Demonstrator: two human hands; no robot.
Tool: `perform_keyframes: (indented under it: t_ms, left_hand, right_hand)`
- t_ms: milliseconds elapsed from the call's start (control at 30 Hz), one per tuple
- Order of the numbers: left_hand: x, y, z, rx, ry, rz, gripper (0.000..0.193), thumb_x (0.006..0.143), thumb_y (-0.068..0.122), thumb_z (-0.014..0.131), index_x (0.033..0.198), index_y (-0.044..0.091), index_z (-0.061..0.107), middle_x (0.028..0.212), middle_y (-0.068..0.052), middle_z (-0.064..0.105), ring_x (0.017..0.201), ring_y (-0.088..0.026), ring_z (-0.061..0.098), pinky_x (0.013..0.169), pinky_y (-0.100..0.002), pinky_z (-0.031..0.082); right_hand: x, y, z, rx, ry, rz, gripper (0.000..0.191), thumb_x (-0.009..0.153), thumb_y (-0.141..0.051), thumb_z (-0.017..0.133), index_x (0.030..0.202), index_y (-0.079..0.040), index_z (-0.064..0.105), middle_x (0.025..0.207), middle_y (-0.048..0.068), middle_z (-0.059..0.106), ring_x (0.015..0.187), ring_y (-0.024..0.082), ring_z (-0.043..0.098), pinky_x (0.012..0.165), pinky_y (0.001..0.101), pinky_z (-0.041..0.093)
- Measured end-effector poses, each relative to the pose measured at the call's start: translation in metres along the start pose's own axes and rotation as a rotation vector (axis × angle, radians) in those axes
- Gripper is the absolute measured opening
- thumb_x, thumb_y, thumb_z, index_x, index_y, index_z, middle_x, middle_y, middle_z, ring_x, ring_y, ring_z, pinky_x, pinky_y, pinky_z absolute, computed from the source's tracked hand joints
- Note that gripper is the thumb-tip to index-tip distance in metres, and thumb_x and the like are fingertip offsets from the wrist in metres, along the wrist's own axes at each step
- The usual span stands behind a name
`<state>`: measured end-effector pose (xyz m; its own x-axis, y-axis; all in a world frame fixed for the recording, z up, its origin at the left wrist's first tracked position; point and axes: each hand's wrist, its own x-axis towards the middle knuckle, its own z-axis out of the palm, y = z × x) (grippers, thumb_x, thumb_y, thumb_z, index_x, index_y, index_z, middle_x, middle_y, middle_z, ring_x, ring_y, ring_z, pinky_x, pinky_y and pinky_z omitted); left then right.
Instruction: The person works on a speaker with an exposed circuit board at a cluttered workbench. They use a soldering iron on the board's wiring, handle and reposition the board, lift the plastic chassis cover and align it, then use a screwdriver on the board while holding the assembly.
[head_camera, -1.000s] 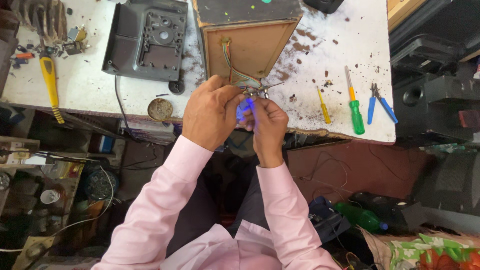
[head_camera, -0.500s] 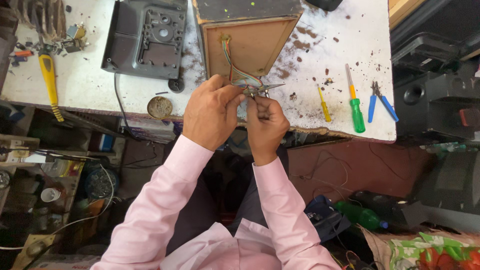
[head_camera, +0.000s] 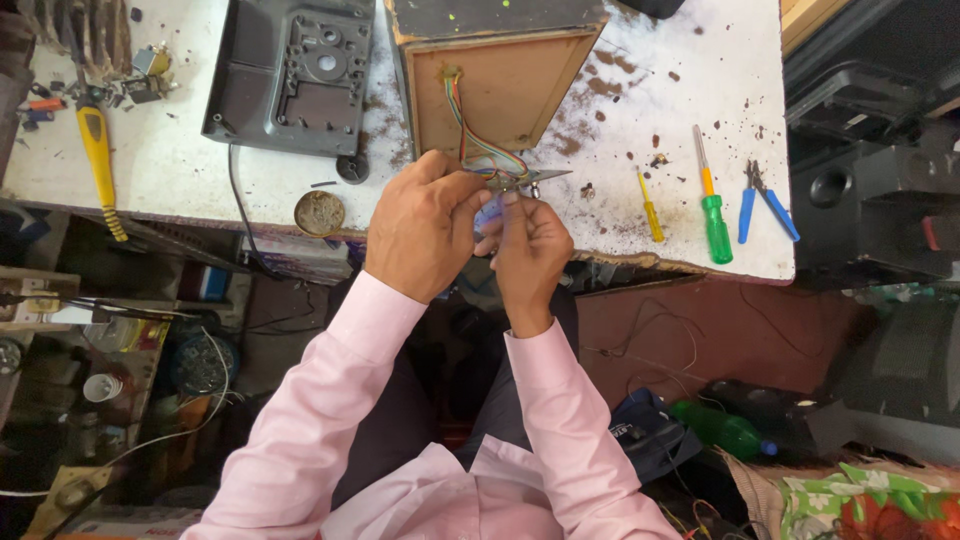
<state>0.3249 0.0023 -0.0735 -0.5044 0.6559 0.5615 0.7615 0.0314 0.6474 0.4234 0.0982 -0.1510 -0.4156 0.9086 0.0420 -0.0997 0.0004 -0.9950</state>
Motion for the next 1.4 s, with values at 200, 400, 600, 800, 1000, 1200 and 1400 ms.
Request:
perform_keyframes:
  t_ms: [200, 400, 600, 800, 1000, 1200, 1400]
  left_hand:
    - [-0.001, 0.0, 0.0, 0.02, -0.002, -0.015, 0.007, 0.091, 0.009, 0.073, 0.096, 0.005, 0.076, 0.09, -0.013, 0.064, 0.086, -0.035, 0.064, 0.075, -0.045, 0.051]
    - [-0.002, 0.001, 0.0, -0.001, 0.002, -0.021, 0.009, 0.091, 0.009, 0.073, 0.097, 0.005, 0.077, 0.09, -0.012, 0.065, 0.086, -0.034, 0.065, 0.075, -0.045, 0.051]
    - [0.003, 0.0, -0.003, -0.009, -0.009, -0.011, 0.006, 0.092, 0.009, 0.073, 0.093, 0.004, 0.075, 0.091, -0.014, 0.064, 0.086, -0.036, 0.064, 0.075, -0.046, 0.051]
    - [0.024, -0.009, -0.009, 0.002, -0.029, 0.014, 0.007, 0.094, 0.01, 0.07, 0.092, 0.004, 0.074, 0.088, -0.014, 0.064, 0.088, -0.036, 0.064, 0.075, -0.047, 0.051]
    - [0.032, -0.014, -0.009, 0.005, -0.08, -0.022, 0.009, 0.093, 0.012, 0.07, 0.091, 0.005, 0.075, 0.089, -0.014, 0.066, 0.088, -0.036, 0.065, 0.076, -0.047, 0.051]
    - [0.029, -0.012, -0.008, -0.01, -0.057, 0.005, 0.008, 0.093, 0.011, 0.07, 0.093, 0.005, 0.075, 0.09, -0.013, 0.066, 0.09, -0.036, 0.065, 0.077, -0.047, 0.052]
    - [0.022, -0.008, -0.008, 0.004, -0.043, 0.002, 0.008, 0.093, 0.011, 0.07, 0.09, 0.005, 0.074, 0.087, -0.013, 0.064, 0.087, -0.036, 0.064, 0.074, -0.047, 0.05]
  right_hand:
    - [0.009, -0.003, -0.006, 0.369, -0.115, 0.348, 0.027, 0.105, -0.024, 0.059, 0.091, -0.002, 0.065, 0.067, 0.005, 0.063, 0.048, 0.013, 0.058, 0.039, 0.0219, 0.035]
    - [0.018, -0.001, -0.019, 0.914, -0.378, 0.699, 0.024, 0.107, -0.027, 0.055, 0.098, -0.005, 0.061, 0.073, 0.0, 0.053, 0.053, 0.009, 0.045, 0.043, 0.0195, 0.031]
    - [0.021, 0.003, -0.022, 0.939, -0.374, 0.73, 0.025, 0.109, -0.027, 0.054, 0.099, -0.005, 0.06, 0.073, 0.0, 0.054, 0.054, 0.01, 0.045, 0.043, 0.0198, 0.032]
    - [0.01, -0.004, -0.017, 0.418, -0.22, 0.362, 0.038, 0.109, -0.031, 0.051, 0.103, 0.003, 0.068, 0.072, 0.009, 0.069, 0.051, 0.015, 0.061, 0.042, 0.0225, 0.038]
    - [0.01, -0.011, -0.013, 0.308, -0.205, 0.333, 0.04, 0.107, -0.032, 0.055, 0.1, 0.003, 0.072, 0.073, 0.011, 0.072, 0.05, 0.015, 0.064, 0.04, 0.0215, 0.038]
    - [0.01, -0.014, -0.013, 0.351, -0.208, 0.353, 0.037, 0.104, -0.031, 0.062, 0.1, 0.004, 0.072, 0.073, 0.011, 0.072, 0.05, 0.014, 0.064, 0.039, 0.0211, 0.038]
    - [0.01, -0.015, -0.016, 0.462, -0.215, 0.439, 0.03, 0.102, -0.027, 0.066, 0.103, 0.003, 0.07, 0.074, 0.009, 0.071, 0.052, 0.014, 0.064, 0.04, 0.0206, 0.035]
